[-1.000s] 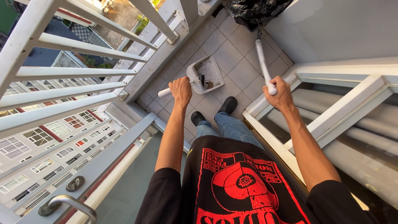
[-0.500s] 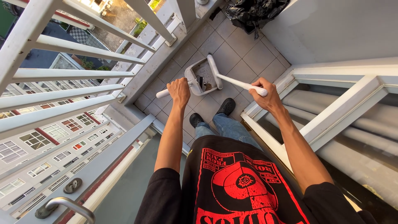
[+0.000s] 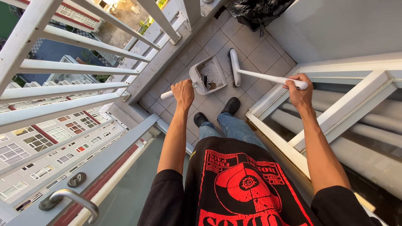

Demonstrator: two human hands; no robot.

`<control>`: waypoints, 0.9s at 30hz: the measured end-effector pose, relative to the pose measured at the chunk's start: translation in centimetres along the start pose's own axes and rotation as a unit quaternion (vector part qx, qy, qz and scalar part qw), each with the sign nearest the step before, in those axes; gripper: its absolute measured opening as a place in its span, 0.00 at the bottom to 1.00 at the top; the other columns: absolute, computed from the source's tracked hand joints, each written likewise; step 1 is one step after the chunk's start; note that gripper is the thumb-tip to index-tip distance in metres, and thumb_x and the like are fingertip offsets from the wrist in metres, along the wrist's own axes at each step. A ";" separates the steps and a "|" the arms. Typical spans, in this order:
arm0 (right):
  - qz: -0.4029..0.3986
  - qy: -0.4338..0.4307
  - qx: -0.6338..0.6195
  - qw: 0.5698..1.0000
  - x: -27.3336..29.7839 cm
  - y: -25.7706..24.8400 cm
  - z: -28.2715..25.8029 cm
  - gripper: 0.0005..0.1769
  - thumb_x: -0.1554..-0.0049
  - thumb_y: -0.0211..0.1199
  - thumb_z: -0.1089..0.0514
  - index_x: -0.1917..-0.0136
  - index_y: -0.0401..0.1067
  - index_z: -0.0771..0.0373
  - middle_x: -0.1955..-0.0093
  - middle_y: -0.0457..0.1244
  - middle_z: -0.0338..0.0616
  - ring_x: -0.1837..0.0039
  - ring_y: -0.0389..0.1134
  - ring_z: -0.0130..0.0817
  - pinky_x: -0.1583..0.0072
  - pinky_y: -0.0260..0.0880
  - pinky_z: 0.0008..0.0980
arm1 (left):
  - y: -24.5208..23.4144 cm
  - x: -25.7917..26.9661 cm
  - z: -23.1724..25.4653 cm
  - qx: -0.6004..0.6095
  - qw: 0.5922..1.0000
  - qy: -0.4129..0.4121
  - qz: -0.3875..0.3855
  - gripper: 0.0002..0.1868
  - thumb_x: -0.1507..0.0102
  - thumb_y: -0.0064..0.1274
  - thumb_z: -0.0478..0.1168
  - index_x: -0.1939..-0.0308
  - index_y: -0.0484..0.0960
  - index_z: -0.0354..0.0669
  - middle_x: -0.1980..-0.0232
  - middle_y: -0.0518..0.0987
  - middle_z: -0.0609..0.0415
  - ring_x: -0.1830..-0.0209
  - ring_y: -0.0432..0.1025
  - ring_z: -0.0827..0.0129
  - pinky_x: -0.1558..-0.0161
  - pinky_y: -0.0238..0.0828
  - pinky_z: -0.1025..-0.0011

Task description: Sweeping a tiled balcony floor using a broom and a handheld dustpan.

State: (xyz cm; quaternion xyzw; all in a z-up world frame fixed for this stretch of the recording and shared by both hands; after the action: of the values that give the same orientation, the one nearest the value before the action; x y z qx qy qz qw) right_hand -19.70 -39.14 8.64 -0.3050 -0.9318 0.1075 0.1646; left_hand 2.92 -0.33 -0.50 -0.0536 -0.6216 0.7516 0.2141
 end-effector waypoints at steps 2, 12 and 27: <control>0.011 -0.003 0.011 1.000 0.5 -0.3 -0.7 0.08 0.37 0.60 0.62 0.48 0.68 0.71 0.50 0.67 0.53 0.50 0.74 0.37 0.47 0.78 0.30 | -0.3 0.9 -0.3 0.010 1.000 0.010 0.001 0.12 0.41 0.52 0.33 0.60 0.89 0.49 0.68 0.83 0.45 0.65 0.79 0.51 0.61 0.64 0.55; -0.001 -0.075 0.211 0.975 4.1 0.7 -0.2 0.13 0.38 0.67 0.55 0.49 0.72 0.68 0.57 0.69 0.50 0.55 0.71 0.36 0.53 0.70 0.34 | -3.1 5.7 -3.5 0.056 0.997 0.013 -0.045 0.07 0.44 0.57 0.39 0.63 0.87 0.46 0.68 0.82 0.44 0.64 0.78 0.48 0.62 0.66 0.52; -0.051 -0.069 0.243 0.966 8.2 7.7 -1.1 0.17 0.39 0.66 0.50 0.48 0.71 0.68 0.61 0.68 0.49 0.59 0.71 0.38 0.55 0.70 0.38 | -1.8 11.7 -7.2 0.079 0.996 -0.025 -0.023 0.08 0.42 0.55 0.40 0.64 0.88 0.47 0.68 0.83 0.42 0.67 0.78 0.46 0.65 0.71 0.52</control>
State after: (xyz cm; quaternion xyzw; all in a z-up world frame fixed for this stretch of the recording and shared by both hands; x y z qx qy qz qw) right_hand -21.39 -27.99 9.36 -0.1998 -0.9011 0.3432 0.1742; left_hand -4.71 11.00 1.75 -0.0036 -0.5662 0.7946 0.2190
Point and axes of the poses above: each hand's wrist, its own x-axis away from the middle knuckle, its own y-axis out of the palm, z = x × y, the point moved 4 cm from there along -x, towards the middle knuckle
